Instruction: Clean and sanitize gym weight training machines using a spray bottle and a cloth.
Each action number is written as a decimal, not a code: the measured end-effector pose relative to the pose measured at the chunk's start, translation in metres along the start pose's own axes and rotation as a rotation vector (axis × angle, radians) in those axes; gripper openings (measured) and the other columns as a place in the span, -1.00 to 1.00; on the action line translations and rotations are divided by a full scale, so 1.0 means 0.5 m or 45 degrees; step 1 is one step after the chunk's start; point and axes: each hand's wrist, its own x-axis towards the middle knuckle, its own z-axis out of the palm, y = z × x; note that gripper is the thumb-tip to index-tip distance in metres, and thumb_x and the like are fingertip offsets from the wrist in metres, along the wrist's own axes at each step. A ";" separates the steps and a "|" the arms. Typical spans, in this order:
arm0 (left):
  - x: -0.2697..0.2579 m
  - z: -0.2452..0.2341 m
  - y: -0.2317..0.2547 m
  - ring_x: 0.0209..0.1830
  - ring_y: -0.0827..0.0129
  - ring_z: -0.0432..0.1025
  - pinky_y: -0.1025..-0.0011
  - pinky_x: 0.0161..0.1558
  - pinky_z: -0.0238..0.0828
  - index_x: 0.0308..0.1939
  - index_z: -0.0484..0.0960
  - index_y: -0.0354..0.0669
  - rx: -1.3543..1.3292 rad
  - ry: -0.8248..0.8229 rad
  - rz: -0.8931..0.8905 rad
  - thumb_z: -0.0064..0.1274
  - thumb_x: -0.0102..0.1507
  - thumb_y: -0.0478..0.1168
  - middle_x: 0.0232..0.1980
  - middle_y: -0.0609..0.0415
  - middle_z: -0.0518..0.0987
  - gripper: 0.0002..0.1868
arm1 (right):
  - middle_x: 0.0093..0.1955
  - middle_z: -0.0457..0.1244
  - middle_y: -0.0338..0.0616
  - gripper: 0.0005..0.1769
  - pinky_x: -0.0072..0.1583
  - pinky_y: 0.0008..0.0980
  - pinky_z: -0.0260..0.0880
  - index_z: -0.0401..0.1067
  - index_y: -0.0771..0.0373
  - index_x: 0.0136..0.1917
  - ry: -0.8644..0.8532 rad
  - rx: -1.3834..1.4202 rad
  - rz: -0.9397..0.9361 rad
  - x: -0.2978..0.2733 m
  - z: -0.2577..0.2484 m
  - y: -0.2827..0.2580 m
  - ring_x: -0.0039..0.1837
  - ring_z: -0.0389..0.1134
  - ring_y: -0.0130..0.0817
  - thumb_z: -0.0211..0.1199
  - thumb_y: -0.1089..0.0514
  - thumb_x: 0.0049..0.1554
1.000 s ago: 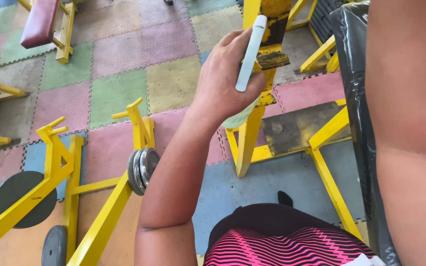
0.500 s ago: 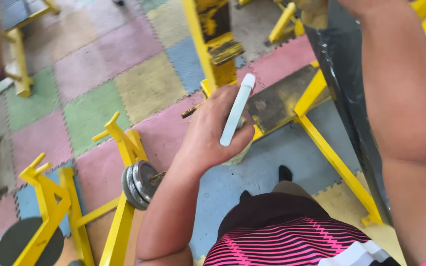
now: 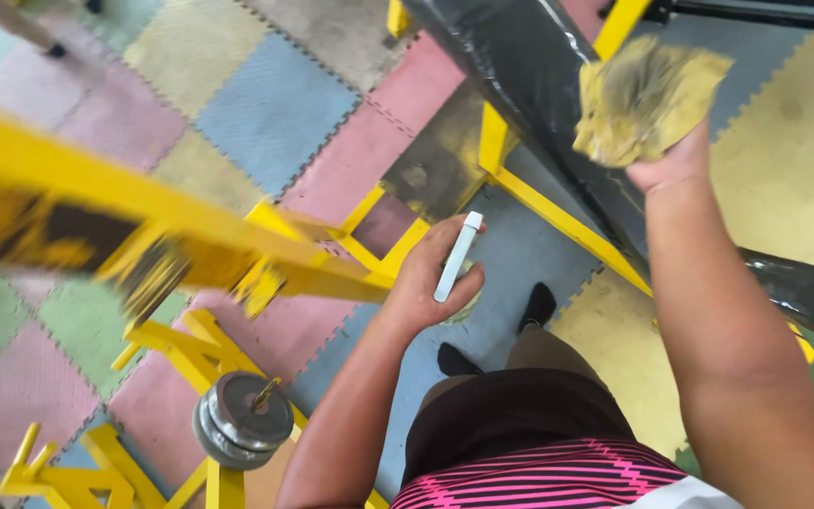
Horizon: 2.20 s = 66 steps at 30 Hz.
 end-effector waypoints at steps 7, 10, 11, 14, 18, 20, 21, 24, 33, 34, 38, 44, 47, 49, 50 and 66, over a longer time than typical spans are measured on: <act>0.171 0.205 -0.159 -0.09 0.08 0.59 0.25 -0.01 0.52 0.19 0.54 -0.13 -0.093 -0.089 -0.449 0.11 0.14 -0.19 0.02 -0.09 0.60 -0.49 | 0.32 0.36 -0.17 -0.63 0.41 -0.02 0.42 0.43 0.16 0.34 0.437 -0.598 0.039 0.060 -0.384 -0.124 0.37 0.40 -0.19 0.10 -0.05 0.38; 0.246 0.284 -0.234 -0.14 0.05 0.57 0.21 -0.07 0.51 0.18 0.55 -0.13 0.020 -0.123 -0.541 0.13 0.12 -0.13 -0.02 -0.10 0.60 -0.47 | 0.28 0.36 -0.18 -0.60 0.31 -0.03 0.45 0.39 0.15 0.33 0.621 -0.720 0.051 0.063 -0.407 -0.140 0.31 0.40 -0.19 0.04 -0.05 0.33; 0.272 0.310 -0.263 -0.15 0.03 0.55 0.18 -0.09 0.50 0.17 0.54 -0.15 0.089 -0.130 -0.573 0.14 0.11 -0.10 -0.03 -0.11 0.60 -0.46 | 0.25 0.37 -0.18 -0.57 0.25 -0.04 0.46 0.37 0.14 0.33 0.713 -0.789 0.058 0.072 -0.408 -0.144 0.28 0.41 -0.20 -0.01 -0.05 0.30; 0.327 0.375 -0.353 -0.10 -0.04 0.54 0.12 -0.07 0.48 0.13 0.55 -0.16 0.199 -0.101 -0.587 0.15 0.11 -0.05 -0.03 -0.13 0.61 -0.47 | 0.27 0.34 -0.18 -0.57 0.26 -0.15 0.45 0.34 0.19 0.39 0.845 -0.955 0.038 0.102 -0.474 -0.155 0.28 0.39 -0.25 0.08 0.03 0.31; 0.391 0.419 -0.415 -0.07 -0.11 0.52 0.07 -0.06 0.47 0.08 0.57 -0.16 0.237 -0.082 -0.625 0.13 0.11 -0.05 -0.05 -0.16 0.61 -0.51 | 0.29 0.35 -0.12 -0.57 0.28 -0.28 0.43 0.33 0.25 0.41 0.852 -1.095 -0.003 0.147 -0.531 -0.176 0.28 0.40 -0.29 0.15 0.14 0.30; 0.415 0.424 -0.426 -0.08 -0.13 0.51 0.03 -0.06 0.45 -0.04 0.56 -0.17 0.282 -0.163 -0.740 0.12 0.12 -0.06 -0.11 -0.17 0.61 -0.60 | 0.27 0.34 -0.13 -0.60 0.26 -0.34 0.41 0.37 0.27 0.38 0.835 -1.216 -0.023 0.159 -0.530 -0.172 0.26 0.39 -0.35 0.13 0.13 0.31; 0.423 0.427 -0.429 -0.08 -0.13 0.51 0.03 -0.06 0.45 -0.04 0.56 -0.17 0.278 -0.172 -0.747 0.12 0.12 -0.06 -0.11 -0.17 0.61 -0.60 | 0.27 0.34 -0.13 -0.60 0.26 -0.34 0.41 0.37 0.27 0.38 0.846 -1.217 -0.017 0.165 -0.520 -0.172 0.26 0.39 -0.35 0.13 0.13 0.31; 0.433 0.429 -0.443 -0.09 -0.13 0.50 0.01 -0.07 0.44 -0.15 0.54 -0.17 0.305 -0.262 -0.813 0.10 0.14 -0.07 -0.14 -0.14 0.62 -0.69 | 0.26 0.33 -0.20 -0.63 0.28 -0.40 0.38 0.40 0.26 0.37 0.769 -1.290 -0.170 0.179 -0.496 -0.163 0.26 0.36 -0.43 0.15 0.13 0.34; 0.390 0.372 -0.495 -0.14 -0.21 0.48 0.00 -0.16 0.45 -0.04 0.48 -0.20 0.185 -0.120 -0.560 0.11 0.15 -0.17 -0.11 -0.21 0.57 -0.66 | 0.23 0.29 0.09 -0.68 0.31 -0.34 0.35 0.43 0.38 0.29 1.022 -1.974 -0.318 0.197 -0.624 -0.015 0.24 0.31 -0.25 0.17 0.10 0.41; 0.384 0.353 -0.494 -0.15 -0.23 0.47 -0.01 -0.16 0.44 -0.01 0.47 -0.22 0.169 -0.093 -0.554 0.11 0.15 -0.20 -0.12 -0.24 0.55 -0.64 | 0.42 0.20 0.11 -0.66 0.45 -0.23 0.18 0.38 0.35 0.37 0.857 -2.142 -0.591 0.201 -0.626 0.032 0.45 0.17 -0.11 0.14 0.19 0.37; 0.378 0.287 -0.513 -0.16 -0.27 0.43 -0.02 -0.16 0.41 0.06 0.44 -0.29 0.118 -0.062 -0.480 0.09 0.17 -0.27 -0.13 -0.28 0.51 -0.60 | 0.64 0.03 0.18 -0.55 0.63 0.09 -0.12 0.38 0.17 0.46 0.470 -2.496 -0.974 0.289 -0.480 0.219 0.71 -0.14 0.20 0.18 0.21 0.31; 0.359 0.220 -0.542 -0.13 -0.22 0.43 0.01 -0.14 0.41 0.12 0.44 -0.30 0.188 0.007 -0.356 0.09 0.17 -0.31 -0.11 -0.27 0.50 -0.57 | 0.60 0.07 0.01 -0.49 0.58 0.14 -0.14 0.39 0.07 0.43 0.003 -2.626 -0.904 0.391 -0.208 0.324 0.66 -0.07 0.13 0.31 0.12 0.21; 0.372 0.219 -0.546 -0.11 -0.19 0.45 0.03 -0.11 0.44 0.15 0.47 -0.28 0.150 -0.044 -0.349 0.06 0.19 -0.32 -0.10 -0.23 0.52 -0.57 | 0.60 0.09 -0.06 -0.48 0.60 0.09 -0.05 0.37 0.09 0.46 -0.161 -2.689 -0.784 0.346 -0.264 0.284 0.67 -0.02 0.06 0.28 0.18 0.24; 0.373 0.236 -0.558 -0.10 -0.20 0.44 0.03 -0.10 0.43 0.16 0.45 -0.29 0.123 -0.068 -0.274 0.06 0.19 -0.33 -0.07 -0.24 0.51 -0.56 | 0.58 0.11 -0.08 -0.43 0.61 0.10 -0.03 0.39 0.07 0.45 -0.195 -2.850 -0.727 0.256 -0.357 0.230 0.66 0.00 0.03 0.25 0.25 0.17; 0.377 0.246 -0.566 -0.08 -0.21 0.43 0.03 -0.08 0.43 0.17 0.43 -0.30 0.103 -0.078 -0.198 0.06 0.19 -0.33 -0.05 -0.25 0.50 -0.55 | 0.57 0.13 -0.11 -0.37 0.62 0.10 0.00 0.40 0.05 0.44 -0.247 -3.005 -0.669 0.213 -0.403 0.202 0.65 0.03 0.01 0.22 0.33 0.10; 0.415 0.175 -0.534 -0.08 0.01 0.41 0.20 -0.06 0.46 0.07 0.46 -0.36 0.124 0.141 -0.204 -0.01 0.14 -0.43 0.00 -0.17 0.46 -0.60 | 0.56 0.12 -0.12 -0.40 0.57 0.11 0.05 0.45 0.01 0.40 -0.591 -3.080 -0.838 0.355 -0.284 0.264 0.63 0.04 0.04 0.36 0.18 0.08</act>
